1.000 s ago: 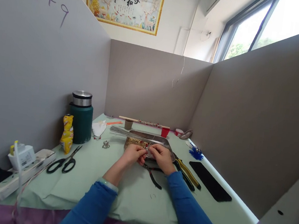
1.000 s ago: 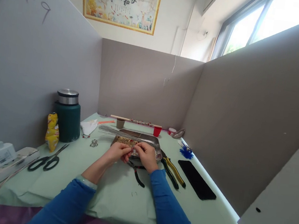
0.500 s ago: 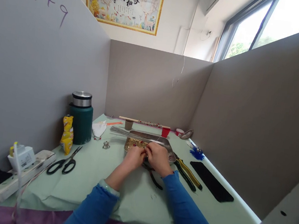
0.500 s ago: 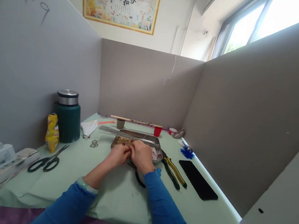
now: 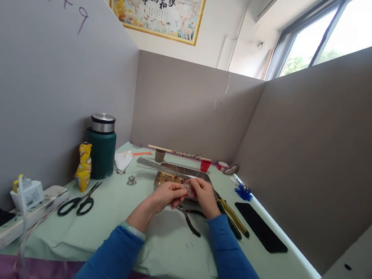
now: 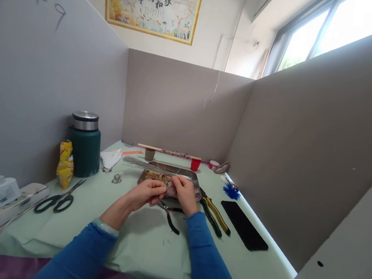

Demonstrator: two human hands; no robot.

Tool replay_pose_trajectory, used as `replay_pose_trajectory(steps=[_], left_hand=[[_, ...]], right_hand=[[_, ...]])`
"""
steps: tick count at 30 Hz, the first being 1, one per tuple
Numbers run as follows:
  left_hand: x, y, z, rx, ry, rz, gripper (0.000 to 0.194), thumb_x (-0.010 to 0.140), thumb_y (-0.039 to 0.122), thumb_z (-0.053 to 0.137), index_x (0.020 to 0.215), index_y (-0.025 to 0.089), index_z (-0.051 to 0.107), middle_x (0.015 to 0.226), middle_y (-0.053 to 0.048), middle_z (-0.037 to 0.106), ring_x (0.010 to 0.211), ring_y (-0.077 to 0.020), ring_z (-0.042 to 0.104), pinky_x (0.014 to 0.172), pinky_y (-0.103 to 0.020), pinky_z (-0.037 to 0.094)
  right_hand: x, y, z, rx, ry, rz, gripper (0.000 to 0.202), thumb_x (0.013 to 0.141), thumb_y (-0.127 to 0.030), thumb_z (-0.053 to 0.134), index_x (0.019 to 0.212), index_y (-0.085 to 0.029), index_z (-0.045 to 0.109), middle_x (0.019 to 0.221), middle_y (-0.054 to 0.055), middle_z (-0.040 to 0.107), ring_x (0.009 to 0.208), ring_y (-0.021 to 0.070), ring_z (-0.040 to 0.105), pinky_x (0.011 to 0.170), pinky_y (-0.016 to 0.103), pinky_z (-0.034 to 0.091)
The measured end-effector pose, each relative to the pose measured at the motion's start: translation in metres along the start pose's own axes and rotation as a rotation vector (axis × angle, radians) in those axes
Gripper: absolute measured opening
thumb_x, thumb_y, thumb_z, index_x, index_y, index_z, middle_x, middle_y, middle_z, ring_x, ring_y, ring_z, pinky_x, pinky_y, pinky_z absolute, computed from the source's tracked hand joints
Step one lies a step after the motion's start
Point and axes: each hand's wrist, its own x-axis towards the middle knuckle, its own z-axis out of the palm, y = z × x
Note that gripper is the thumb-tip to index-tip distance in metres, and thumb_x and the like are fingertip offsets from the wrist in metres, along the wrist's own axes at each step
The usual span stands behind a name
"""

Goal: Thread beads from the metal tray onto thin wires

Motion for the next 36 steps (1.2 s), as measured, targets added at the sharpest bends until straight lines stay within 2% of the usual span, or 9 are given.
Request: replay_pose_trajectory(steps=[2,4,7,15,20,25,30,33,36], left_hand=[[-0.003,0.0,0.0,-0.043,-0.112,-0.061,0.026,0.07,0.037,0.062,0.072,0.011,0.058,0.056,0.003,0.048,0.038,-0.0033,0.036,0.039,-0.019,0.025],[-0.005,0.001,0.001,-0.055,-0.172,-0.1,0.026,0.069,0.036,0.064,0.07,0.01,0.058,0.056,0.002,0.049,0.037,-0.0032,0.037,0.038,-0.02,0.024],[-0.005,0.001,0.002,-0.041,-0.215,-0.112,0.028,0.07,0.037,0.064,0.07,0.01,0.059,0.055,0.001,0.051,0.036,-0.0039,0.04,0.038,-0.02,0.025],[-0.003,-0.005,0.003,0.107,-0.214,-0.086,0.03,0.073,0.038,0.058,0.059,0.011,0.055,0.047,0.0,0.053,0.036,-0.008,0.047,0.043,-0.021,0.036],[-0.002,-0.006,0.005,0.147,-0.178,-0.091,0.03,0.073,0.039,0.056,0.066,0.01,0.059,0.049,-0.002,0.056,0.036,-0.0095,0.05,0.042,-0.022,0.039],[0.001,-0.003,0.008,0.103,-0.035,-0.011,0.027,0.073,0.037,0.056,0.066,0.011,0.057,0.05,-0.001,0.056,0.036,-0.0099,0.052,0.039,-0.019,0.038],[0.005,0.0,0.009,-0.01,0.149,0.05,0.028,0.072,0.039,0.058,0.07,0.011,0.056,0.051,0.0,0.056,0.034,-0.0097,0.051,0.037,-0.02,0.039],[0.007,-0.001,0.007,-0.089,0.243,0.086,0.029,0.072,0.039,0.058,0.066,0.011,0.055,0.05,0.001,0.055,0.033,-0.0093,0.05,0.037,-0.021,0.04],[0.009,-0.002,0.006,-0.135,0.312,0.093,0.032,0.073,0.041,0.058,0.062,0.011,0.053,0.048,0.001,0.054,0.034,-0.0093,0.049,0.037,-0.021,0.04]], right_hand=[[0.0,-0.001,0.001,0.159,-0.19,0.085,0.035,0.08,-0.048,0.051,0.08,-0.015,0.063,0.05,-0.003,0.05,0.042,0.009,0.042,0.04,0.02,0.031],[-0.002,-0.003,0.002,0.276,-0.323,0.153,0.035,0.077,-0.047,0.056,0.086,-0.014,0.063,0.053,-0.003,0.052,0.041,0.0076,0.043,0.04,0.019,0.031],[-0.004,-0.005,0.002,0.385,-0.382,0.198,0.03,0.073,-0.044,0.062,0.082,-0.015,0.06,0.057,-0.004,0.053,0.041,0.0065,0.044,0.039,0.018,0.032],[-0.003,-0.006,0.002,0.36,-0.249,0.097,0.026,0.075,-0.042,0.061,0.074,-0.017,0.053,0.06,-0.004,0.053,0.045,0.0058,0.041,0.041,0.017,0.03],[-0.003,-0.008,0.003,0.372,-0.229,0.107,0.024,0.076,-0.041,0.061,0.077,-0.018,0.053,0.062,-0.004,0.055,0.045,0.0059,0.04,0.041,0.017,0.028],[-0.001,-0.004,0.003,0.392,-0.119,0.082,0.028,0.078,-0.045,0.057,0.073,-0.018,0.052,0.068,0.0,0.058,0.048,0.0079,0.045,0.044,0.02,0.035],[-0.002,-0.004,0.008,0.364,0.068,-0.021,0.028,0.081,-0.045,0.054,0.077,-0.017,0.053,0.079,0.005,0.064,0.06,0.0128,0.056,0.056,0.025,0.044],[-0.008,-0.009,0.016,0.284,0.168,-0.108,0.024,0.084,-0.041,0.049,0.079,-0.018,0.052,0.086,0.006,0.064,0.068,0.0145,0.058,0.06,0.026,0.045],[-0.015,-0.014,0.024,0.109,0.23,-0.231,0.02,0.088,-0.034,0.045,0.084,-0.018,0.055,0.086,0.006,0.064,0.074,0.0155,0.059,0.068,0.028,0.045]])
